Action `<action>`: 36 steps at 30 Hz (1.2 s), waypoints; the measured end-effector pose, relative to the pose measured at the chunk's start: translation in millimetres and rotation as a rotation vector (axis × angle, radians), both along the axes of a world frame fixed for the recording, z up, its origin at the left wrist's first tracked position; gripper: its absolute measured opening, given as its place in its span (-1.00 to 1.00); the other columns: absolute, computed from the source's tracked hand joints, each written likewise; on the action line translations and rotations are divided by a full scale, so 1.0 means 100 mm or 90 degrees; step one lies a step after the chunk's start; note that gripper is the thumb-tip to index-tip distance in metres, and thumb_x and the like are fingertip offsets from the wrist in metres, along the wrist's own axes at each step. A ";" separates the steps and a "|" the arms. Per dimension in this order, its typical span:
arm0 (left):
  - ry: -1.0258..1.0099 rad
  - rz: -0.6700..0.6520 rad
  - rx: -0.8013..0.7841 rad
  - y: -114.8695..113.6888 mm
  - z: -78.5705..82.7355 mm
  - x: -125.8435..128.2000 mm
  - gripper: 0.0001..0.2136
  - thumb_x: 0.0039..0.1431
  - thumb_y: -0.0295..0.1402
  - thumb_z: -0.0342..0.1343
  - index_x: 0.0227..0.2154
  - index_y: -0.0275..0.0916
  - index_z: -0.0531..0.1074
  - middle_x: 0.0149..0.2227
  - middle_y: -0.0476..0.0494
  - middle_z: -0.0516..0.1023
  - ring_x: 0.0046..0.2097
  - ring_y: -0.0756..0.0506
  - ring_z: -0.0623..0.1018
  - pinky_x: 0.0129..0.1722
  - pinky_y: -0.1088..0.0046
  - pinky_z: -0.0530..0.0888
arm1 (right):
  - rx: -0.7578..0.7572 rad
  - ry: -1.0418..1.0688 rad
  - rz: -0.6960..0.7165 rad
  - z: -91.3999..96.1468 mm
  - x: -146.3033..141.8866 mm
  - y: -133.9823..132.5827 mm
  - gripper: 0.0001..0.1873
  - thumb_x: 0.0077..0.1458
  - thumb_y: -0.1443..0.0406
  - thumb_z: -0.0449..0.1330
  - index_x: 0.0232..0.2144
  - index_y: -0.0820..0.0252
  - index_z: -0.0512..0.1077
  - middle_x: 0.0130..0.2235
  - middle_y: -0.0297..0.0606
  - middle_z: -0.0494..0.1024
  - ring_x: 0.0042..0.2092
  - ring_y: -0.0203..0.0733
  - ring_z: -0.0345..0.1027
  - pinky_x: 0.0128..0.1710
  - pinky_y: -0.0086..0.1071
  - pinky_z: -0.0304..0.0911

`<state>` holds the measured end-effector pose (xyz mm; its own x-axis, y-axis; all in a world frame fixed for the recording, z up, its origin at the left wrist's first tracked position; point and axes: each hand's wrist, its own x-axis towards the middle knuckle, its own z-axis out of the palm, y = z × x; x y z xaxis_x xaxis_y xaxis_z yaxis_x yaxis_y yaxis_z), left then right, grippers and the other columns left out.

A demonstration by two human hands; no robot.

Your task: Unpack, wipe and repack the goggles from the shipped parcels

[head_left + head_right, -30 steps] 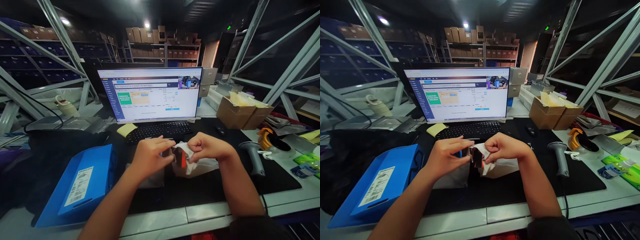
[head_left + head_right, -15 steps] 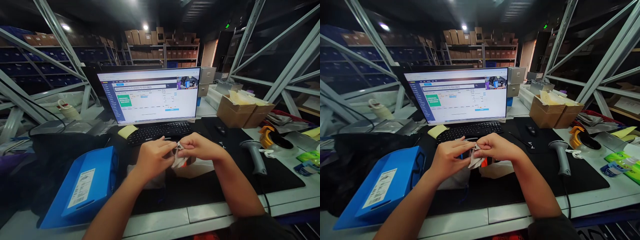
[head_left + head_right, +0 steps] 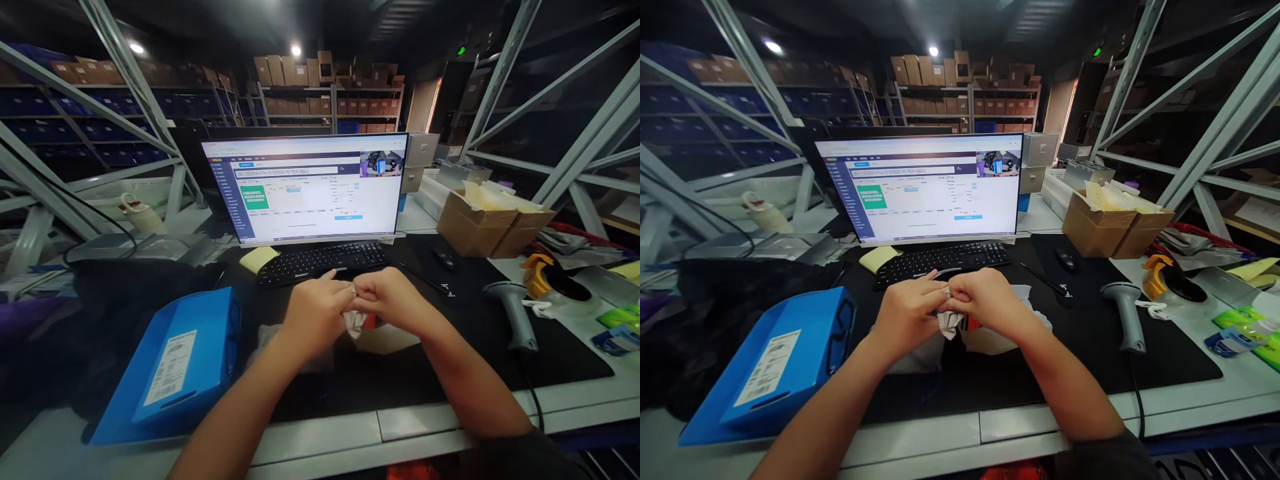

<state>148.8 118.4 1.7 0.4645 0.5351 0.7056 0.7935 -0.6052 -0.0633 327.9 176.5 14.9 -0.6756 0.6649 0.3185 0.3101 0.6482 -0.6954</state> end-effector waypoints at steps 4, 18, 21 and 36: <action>-0.118 -0.023 -0.041 -0.03 0.12 -0.12 -0.75 0.01 -0.49 0.19 -0.22 -0.19 0.60 -0.24 -0.04 0.70 -0.26 -0.11 0.68 0.08 0.14 0.56 | -0.201 0.056 0.173 0.05 0.26 0.18 -0.36 -0.02 0.11 0.39 -0.65 0.12 -0.04 -0.61 -0.53 0.04 -0.56 -0.43 0.00 -0.55 -0.49 -0.09; -0.302 0.059 -0.218 0.02 0.14 -0.29 -0.68 -0.07 -0.51 0.20 -0.23 -0.09 0.63 -0.24 0.03 0.69 -0.22 -0.10 0.65 0.11 0.21 0.52 | -0.277 0.630 -0.206 -0.07 0.37 0.64 -0.45 -0.18 -0.11 0.45 -0.52 0.17 0.35 -0.48 -0.37 0.46 -0.44 -0.32 0.33 -0.40 -0.44 0.33; -0.313 0.056 -0.230 0.01 0.17 -0.31 -0.66 -0.07 -0.51 0.18 -0.21 -0.08 0.63 -0.21 0.02 0.68 -0.18 -0.11 0.64 0.05 0.25 0.54 | -0.262 0.670 -0.217 -0.01 0.48 0.59 -0.48 -0.17 -0.08 0.46 -0.48 0.17 0.38 -0.48 -0.38 0.49 -0.44 -0.32 0.37 -0.41 -0.47 0.36; -0.316 0.021 -0.255 -0.16 0.29 -0.27 -0.62 -0.09 -0.52 0.16 -0.18 -0.07 0.61 -0.23 0.04 0.67 -0.20 -0.09 0.63 -0.18 0.41 0.56 | 0.259 0.120 -0.566 0.16 0.61 0.11 -0.81 0.14 0.18 0.24 -0.20 0.10 0.48 -0.37 -0.27 0.63 -0.41 -0.07 0.51 -0.41 -0.29 0.30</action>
